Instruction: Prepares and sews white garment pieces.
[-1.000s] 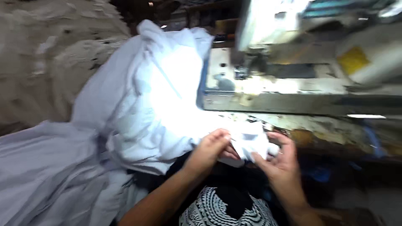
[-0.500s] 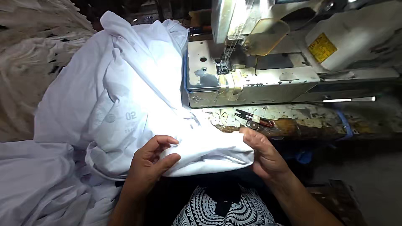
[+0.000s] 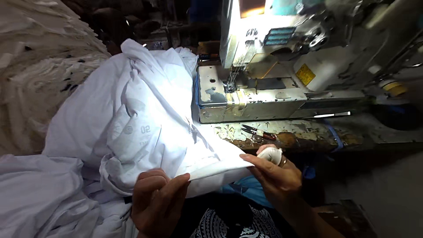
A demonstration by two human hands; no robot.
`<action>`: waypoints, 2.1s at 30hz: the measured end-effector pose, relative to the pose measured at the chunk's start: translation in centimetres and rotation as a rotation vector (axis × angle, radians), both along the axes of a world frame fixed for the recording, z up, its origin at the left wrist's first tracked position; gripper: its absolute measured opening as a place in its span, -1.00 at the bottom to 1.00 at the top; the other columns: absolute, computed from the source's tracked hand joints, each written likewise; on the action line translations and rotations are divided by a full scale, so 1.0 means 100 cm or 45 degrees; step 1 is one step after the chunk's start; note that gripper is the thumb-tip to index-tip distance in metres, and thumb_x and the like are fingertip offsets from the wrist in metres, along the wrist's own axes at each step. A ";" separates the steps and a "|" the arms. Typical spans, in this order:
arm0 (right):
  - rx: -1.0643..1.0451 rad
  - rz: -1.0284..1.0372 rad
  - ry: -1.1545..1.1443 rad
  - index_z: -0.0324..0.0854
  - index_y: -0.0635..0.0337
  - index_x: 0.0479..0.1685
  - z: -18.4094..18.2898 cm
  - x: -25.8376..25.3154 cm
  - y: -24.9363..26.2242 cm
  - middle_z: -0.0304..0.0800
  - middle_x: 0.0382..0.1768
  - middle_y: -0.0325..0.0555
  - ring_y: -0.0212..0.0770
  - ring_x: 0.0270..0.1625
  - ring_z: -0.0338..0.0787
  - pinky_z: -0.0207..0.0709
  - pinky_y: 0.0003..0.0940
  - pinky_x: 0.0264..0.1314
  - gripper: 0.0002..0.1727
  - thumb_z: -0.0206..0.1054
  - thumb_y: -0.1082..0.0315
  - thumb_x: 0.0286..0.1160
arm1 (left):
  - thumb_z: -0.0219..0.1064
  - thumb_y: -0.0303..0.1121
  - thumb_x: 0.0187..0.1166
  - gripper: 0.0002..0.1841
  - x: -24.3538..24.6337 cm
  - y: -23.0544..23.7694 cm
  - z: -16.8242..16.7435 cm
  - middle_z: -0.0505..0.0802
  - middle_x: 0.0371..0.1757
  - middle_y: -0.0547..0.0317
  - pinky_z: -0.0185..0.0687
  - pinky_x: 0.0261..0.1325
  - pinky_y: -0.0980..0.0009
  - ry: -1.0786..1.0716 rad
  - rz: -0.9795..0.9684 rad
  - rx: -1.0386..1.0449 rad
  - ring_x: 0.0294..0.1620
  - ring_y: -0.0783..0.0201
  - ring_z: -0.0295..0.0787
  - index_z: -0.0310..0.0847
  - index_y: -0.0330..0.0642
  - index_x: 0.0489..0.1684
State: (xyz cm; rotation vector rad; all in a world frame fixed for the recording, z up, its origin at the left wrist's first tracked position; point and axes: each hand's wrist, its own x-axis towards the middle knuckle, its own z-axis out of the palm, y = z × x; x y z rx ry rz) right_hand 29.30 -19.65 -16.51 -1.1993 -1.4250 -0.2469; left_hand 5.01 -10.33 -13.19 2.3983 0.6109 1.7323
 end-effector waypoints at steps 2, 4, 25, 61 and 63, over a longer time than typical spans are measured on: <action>0.025 -0.040 -0.092 0.79 -0.12 0.02 0.004 0.003 0.000 0.74 -0.12 -0.26 -0.44 0.14 0.67 0.45 -0.49 0.39 -0.81 0.32 0.09 0.71 | 0.26 -0.13 0.75 -0.90 0.012 0.010 0.004 0.63 0.13 0.61 0.37 0.41 0.66 -0.049 -0.137 -0.235 0.32 0.66 0.50 0.69 0.23 -0.02; 0.004 0.022 -0.097 0.73 -0.06 -0.04 0.012 0.007 0.002 0.73 -0.06 -0.26 -0.44 0.21 0.67 0.46 -0.48 0.45 -0.78 0.25 0.07 0.76 | 0.28 -0.17 0.71 -0.89 0.035 0.018 0.025 0.83 -0.03 0.61 0.66 0.15 0.68 -0.301 -0.492 -0.733 0.06 0.67 0.75 0.75 0.18 -0.07; -0.559 0.532 1.121 0.64 0.21 -0.56 0.011 0.044 0.113 0.75 -0.64 -0.40 -0.57 -0.56 0.75 0.69 -0.63 -0.41 -0.58 -0.01 0.48 0.71 | 0.50 -0.09 0.40 -0.46 0.227 0.289 0.004 0.81 0.22 -0.32 0.42 0.46 -0.27 0.911 -0.184 -0.070 0.38 -0.27 0.67 0.72 -0.33 0.22; -0.268 0.716 0.684 0.76 0.30 -0.32 0.028 0.013 0.033 0.84 -0.45 -0.31 -0.63 -0.42 0.77 0.70 -0.71 -0.29 -0.88 0.50 0.41 0.45 | 0.32 -0.21 0.64 -0.86 0.106 0.069 0.105 0.83 -0.09 0.34 0.37 0.39 0.33 0.548 -0.498 0.221 0.18 0.39 0.67 0.72 0.00 -0.26; -0.265 0.656 0.540 0.76 0.31 -0.30 0.026 0.018 0.039 0.84 -0.35 -0.25 -0.61 -0.27 0.78 0.70 -0.70 -0.14 -0.84 0.52 0.36 0.45 | 0.24 -0.32 0.58 -0.82 0.123 0.074 0.109 0.86 -0.16 0.25 0.52 0.17 0.08 1.108 -0.509 0.517 -0.01 0.20 0.78 0.80 0.00 -0.29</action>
